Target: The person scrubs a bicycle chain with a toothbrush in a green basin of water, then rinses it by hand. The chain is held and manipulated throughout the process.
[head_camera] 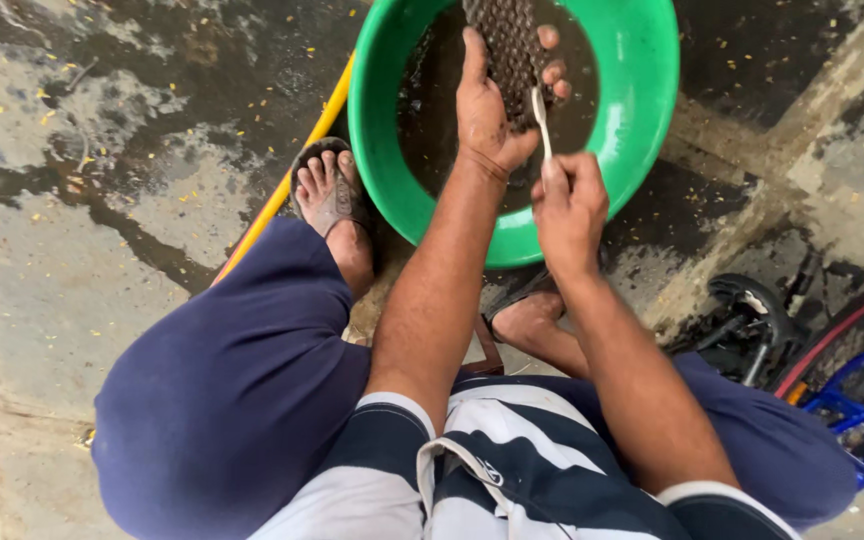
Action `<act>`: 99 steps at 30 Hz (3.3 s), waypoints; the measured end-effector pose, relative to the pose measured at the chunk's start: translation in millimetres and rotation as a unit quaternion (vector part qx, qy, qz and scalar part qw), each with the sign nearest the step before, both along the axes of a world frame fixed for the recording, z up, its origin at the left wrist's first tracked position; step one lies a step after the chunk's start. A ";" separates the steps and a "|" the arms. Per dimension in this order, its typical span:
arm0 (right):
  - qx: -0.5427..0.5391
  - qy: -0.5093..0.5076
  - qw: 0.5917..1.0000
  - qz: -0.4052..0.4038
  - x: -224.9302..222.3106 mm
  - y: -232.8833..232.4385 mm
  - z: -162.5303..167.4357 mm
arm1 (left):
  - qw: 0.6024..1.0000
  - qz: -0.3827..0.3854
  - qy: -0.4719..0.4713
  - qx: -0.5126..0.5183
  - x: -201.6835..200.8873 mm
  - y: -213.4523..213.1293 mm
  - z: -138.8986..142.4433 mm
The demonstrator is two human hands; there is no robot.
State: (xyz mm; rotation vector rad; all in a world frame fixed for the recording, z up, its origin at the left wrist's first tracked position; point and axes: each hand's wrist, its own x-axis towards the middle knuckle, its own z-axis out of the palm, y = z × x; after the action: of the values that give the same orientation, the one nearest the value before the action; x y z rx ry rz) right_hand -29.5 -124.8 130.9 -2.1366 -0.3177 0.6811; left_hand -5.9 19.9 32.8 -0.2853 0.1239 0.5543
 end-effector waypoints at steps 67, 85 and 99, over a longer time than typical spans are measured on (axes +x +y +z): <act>-0.084 -0.213 0.965 0.127 45.5 -6.1 -19.0 | 0.966 -0.184 0.180 0.038 1.3 -6.8 -26.5; -0.160 -0.168 0.963 0.134 82.4 -56.2 -43.1 | 0.980 -0.148 0.121 0.046 -30.6 11.2 -23.0; -0.059 -0.300 0.926 0.220 50.0 4.7 -12.1 | 0.983 -0.144 0.113 0.024 -11.9 -6.3 -3.5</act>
State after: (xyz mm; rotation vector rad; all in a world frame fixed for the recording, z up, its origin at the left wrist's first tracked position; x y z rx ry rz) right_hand 20.4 -120.0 118.9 -2.3760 -1.1386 0.2638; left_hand -17.8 13.6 29.3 -0.1535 0.3650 0.2996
